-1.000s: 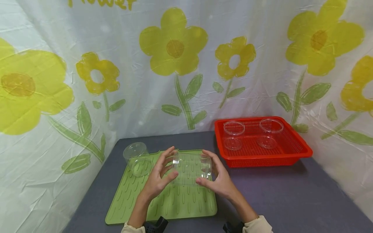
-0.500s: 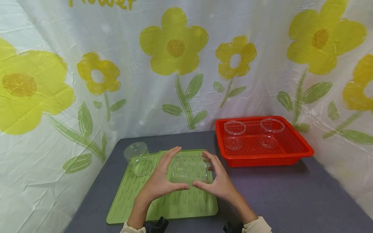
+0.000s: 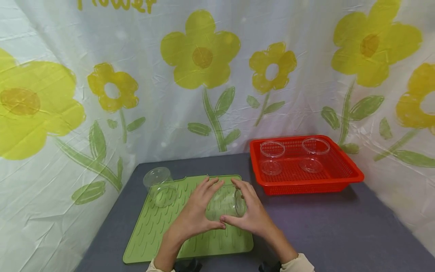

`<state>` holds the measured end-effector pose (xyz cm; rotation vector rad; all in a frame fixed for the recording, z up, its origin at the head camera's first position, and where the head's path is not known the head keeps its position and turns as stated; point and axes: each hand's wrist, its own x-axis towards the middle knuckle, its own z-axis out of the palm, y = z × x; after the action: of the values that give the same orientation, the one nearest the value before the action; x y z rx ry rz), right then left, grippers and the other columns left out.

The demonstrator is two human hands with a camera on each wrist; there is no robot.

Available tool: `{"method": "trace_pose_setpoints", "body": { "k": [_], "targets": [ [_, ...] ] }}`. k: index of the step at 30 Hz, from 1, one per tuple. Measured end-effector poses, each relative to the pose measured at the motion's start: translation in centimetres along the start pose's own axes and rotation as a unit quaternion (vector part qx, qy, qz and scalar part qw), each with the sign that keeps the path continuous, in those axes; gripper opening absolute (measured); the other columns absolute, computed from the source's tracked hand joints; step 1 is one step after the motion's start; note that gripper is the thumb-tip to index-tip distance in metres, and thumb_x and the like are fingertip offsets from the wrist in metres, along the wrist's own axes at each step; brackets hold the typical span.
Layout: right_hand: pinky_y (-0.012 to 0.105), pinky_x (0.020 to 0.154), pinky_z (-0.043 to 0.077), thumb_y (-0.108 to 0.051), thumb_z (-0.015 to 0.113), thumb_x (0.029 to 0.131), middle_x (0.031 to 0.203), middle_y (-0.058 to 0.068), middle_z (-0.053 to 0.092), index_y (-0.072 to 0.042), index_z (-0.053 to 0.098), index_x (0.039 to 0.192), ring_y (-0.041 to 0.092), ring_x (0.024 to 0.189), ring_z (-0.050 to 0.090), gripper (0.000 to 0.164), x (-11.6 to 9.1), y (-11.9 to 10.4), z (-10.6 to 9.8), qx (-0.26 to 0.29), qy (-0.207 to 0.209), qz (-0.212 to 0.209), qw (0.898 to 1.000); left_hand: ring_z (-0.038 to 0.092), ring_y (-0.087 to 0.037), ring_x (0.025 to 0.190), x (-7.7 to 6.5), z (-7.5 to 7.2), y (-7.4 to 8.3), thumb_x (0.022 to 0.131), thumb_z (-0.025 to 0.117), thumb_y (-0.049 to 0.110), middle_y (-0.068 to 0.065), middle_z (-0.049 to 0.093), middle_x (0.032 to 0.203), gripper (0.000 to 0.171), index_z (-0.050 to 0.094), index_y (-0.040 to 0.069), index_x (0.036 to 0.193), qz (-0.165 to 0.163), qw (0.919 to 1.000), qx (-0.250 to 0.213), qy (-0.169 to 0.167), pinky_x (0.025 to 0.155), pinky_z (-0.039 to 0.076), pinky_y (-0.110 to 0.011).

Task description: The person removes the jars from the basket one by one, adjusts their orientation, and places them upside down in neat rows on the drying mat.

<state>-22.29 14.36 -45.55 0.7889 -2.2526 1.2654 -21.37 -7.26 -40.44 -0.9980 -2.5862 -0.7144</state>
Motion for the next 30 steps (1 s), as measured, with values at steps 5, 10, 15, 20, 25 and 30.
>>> {"method": "trace_pose_setpoints", "body": {
  "k": [5, 10, 15, 20, 25, 30],
  "targets": [
    [0.034, 0.094, 0.05, -0.029, 0.097, 0.068, 0.144, 0.0, 0.051, -0.022, 0.038, 0.157, 0.016, 0.127, 0.05, 0.106, 0.1, -0.3, -0.1, -0.013, 0.002, 0.001, 1.0, 0.028, -0.04, 0.154, -0.1, 0.4, 0.0, 0.063, 0.098, 0.04, -0.009, 0.04, 0.162, 0.116, 0.035, 0.025, 0.159, -0.007, 0.9999, 0.015, -0.001, 0.118, 0.03, -0.067],
    [0.036, 0.094, 0.051, -0.028, 0.097, 0.067, 0.145, 0.002, 0.051, -0.022, 0.038, 0.157, 0.023, 0.128, 0.051, 0.107, 0.1, -0.6, -0.2, -0.018, 0.003, -0.003, 1.0, 0.029, -0.039, 0.153, -0.2, 0.5, 0.0, 0.071, 0.094, 0.042, -0.008, 0.041, 0.161, 0.105, 0.038, 0.025, 0.158, -0.013, 0.9997, 0.022, -0.002, 0.118, 0.03, -0.068],
    [0.042, 0.094, 0.053, -0.029, 0.097, 0.067, 0.147, 0.003, 0.049, -0.021, 0.038, 0.157, 0.022, 0.13, 0.05, 0.108, 0.1, -0.9, -0.2, -0.025, 0.0, -0.006, 1.0, 0.031, -0.038, 0.153, -0.3, 0.7, 0.1, 0.072, 0.092, 0.043, -0.006, 0.045, 0.158, 0.1, 0.041, 0.025, 0.156, -0.011, 0.9991, 0.04, 0.0, 0.118, 0.031, -0.067],
    [0.045, 0.093, 0.055, -0.03, 0.097, 0.067, 0.147, 0.005, 0.049, -0.021, 0.038, 0.157, 0.021, 0.13, 0.05, 0.108, 0.2, -1.1, -0.2, -0.031, -0.001, -0.007, 0.999, 0.039, -0.034, 0.149, -0.3, 0.8, -0.1, 0.07, 0.094, 0.042, -0.005, 0.049, 0.155, 0.101, 0.042, 0.024, 0.155, -0.002, 0.9984, 0.055, 0.01, 0.12, 0.032, -0.061],
    [0.05, 0.096, 0.054, -0.034, 0.096, 0.068, 0.151, 0.009, 0.047, -0.021, 0.035, 0.159, 0.022, 0.135, 0.047, 0.111, 0.3, -1.3, -0.3, -0.035, -0.008, -0.007, 0.999, 0.047, -0.027, 0.141, -0.3, 0.9, -0.2, 0.069, 0.094, 0.042, -0.004, 0.05, 0.153, 0.101, 0.044, 0.022, 0.154, 0.005, 0.9984, 0.05, 0.025, 0.119, 0.036, -0.056],
    [0.061, 0.107, 0.046, -0.034, 0.096, 0.068, 0.157, 0.011, 0.042, -0.021, 0.03, 0.162, 0.025, 0.144, 0.041, 0.116, 0.5, -1.4, -0.3, -0.028, -0.015, -0.009, 0.999, 0.048, -0.027, 0.14, -0.5, 0.9, -0.4, 0.07, 0.094, 0.041, -0.003, 0.051, 0.152, 0.099, 0.045, 0.019, 0.153, 0.005, 0.9992, 0.017, 0.037, 0.118, 0.038, -0.056]
  ]
}}
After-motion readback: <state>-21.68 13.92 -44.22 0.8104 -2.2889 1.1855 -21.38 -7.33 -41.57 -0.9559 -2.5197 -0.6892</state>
